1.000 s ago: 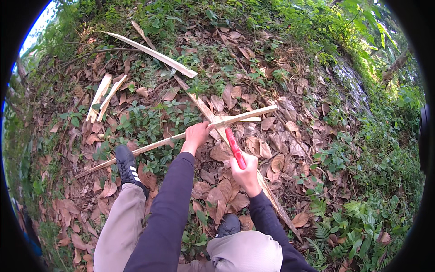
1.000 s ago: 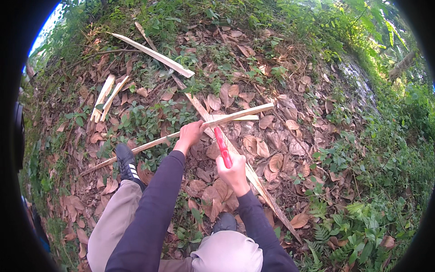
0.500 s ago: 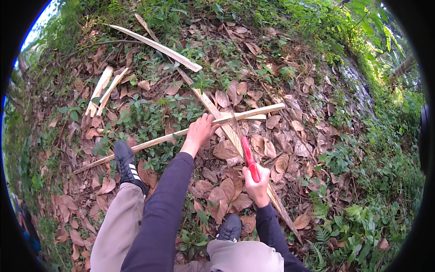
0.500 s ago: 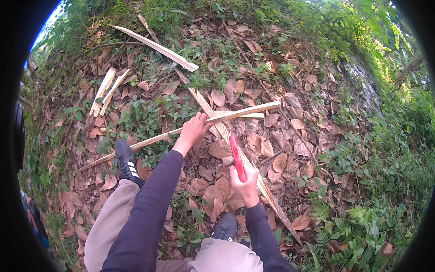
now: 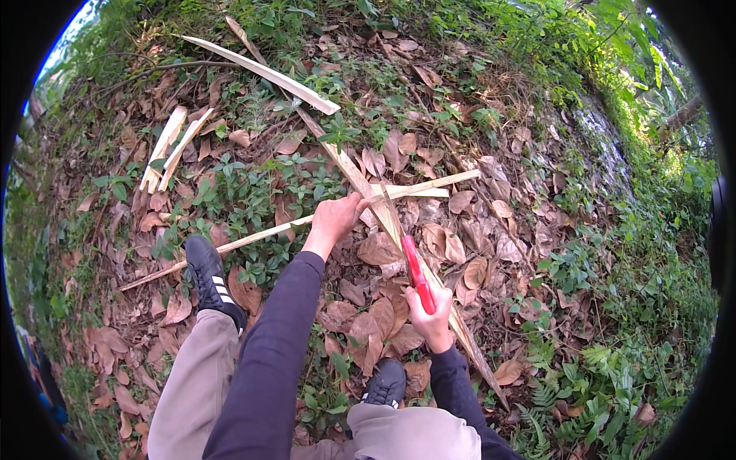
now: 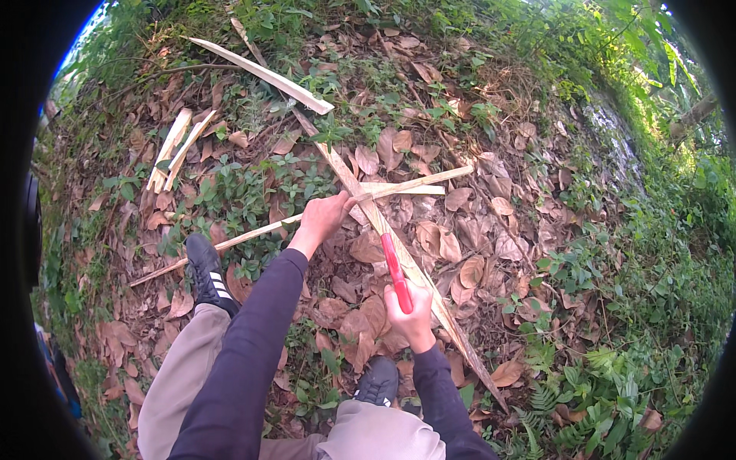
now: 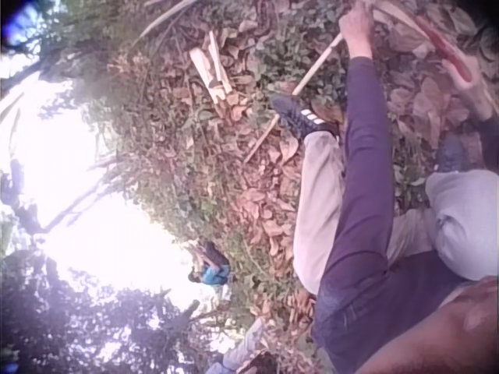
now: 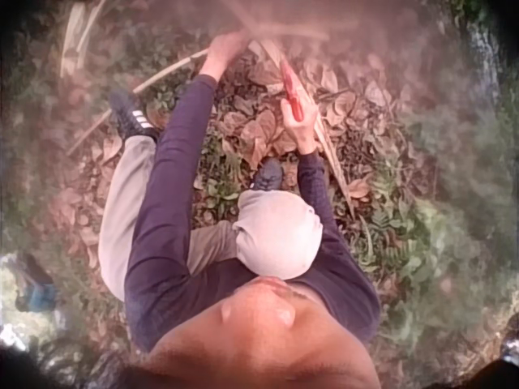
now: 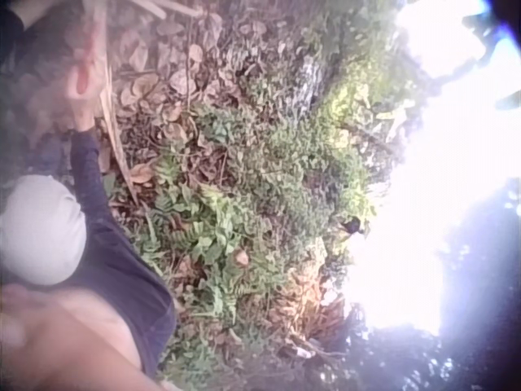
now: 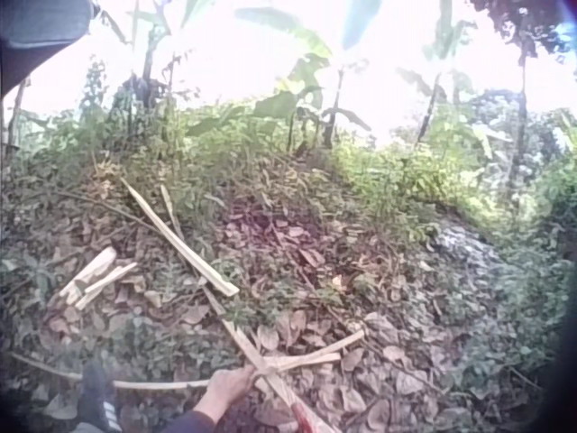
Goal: The person uses a red machete to split long bamboo strips into thinner slats. They hold the bamboo against the ground and repeatedly strike it with the blade to separate the layers. The person works in a seated position on the forest floor, surrounded by cut bamboo pieces.
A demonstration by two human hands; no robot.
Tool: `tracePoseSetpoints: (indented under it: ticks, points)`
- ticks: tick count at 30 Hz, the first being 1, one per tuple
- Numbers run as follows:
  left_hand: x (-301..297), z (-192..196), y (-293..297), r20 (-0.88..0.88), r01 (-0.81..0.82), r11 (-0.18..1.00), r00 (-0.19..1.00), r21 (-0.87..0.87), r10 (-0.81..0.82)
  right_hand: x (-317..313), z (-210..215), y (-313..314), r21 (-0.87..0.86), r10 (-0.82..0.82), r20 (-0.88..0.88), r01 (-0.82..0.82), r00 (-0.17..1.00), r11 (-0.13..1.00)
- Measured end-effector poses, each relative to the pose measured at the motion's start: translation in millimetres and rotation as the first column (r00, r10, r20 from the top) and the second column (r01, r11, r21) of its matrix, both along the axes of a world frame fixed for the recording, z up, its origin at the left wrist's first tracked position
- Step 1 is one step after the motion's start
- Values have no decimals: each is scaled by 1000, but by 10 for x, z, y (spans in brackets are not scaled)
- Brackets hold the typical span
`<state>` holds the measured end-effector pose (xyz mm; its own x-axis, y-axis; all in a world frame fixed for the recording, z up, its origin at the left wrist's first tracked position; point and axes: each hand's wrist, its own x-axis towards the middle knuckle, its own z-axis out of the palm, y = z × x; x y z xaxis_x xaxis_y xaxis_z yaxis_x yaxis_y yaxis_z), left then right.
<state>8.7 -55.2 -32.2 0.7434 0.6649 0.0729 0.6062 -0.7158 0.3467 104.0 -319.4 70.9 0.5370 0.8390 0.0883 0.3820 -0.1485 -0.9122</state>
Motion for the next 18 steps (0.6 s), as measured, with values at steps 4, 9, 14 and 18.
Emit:
tracePoseSetpoints:
  ticks: [4,9,14,18]
  points:
    - [-9,-35,-24,23,-48,998,999,31,47,-47,66,155,74,-9,151,-2,988,997]
    - [-7,-36,-55,54,-53,998,997,15,52,-72,152,67,-27,-34,-57,33,998,999]
    - [-13,-20,-41,14,-49,998,999,-26,49,31,225,145,-33,2,55,0,999,999]
    - [34,-28,-15,80,-33,999,996,33,31,28,315,17,-58,-11,28,13,1000,998]
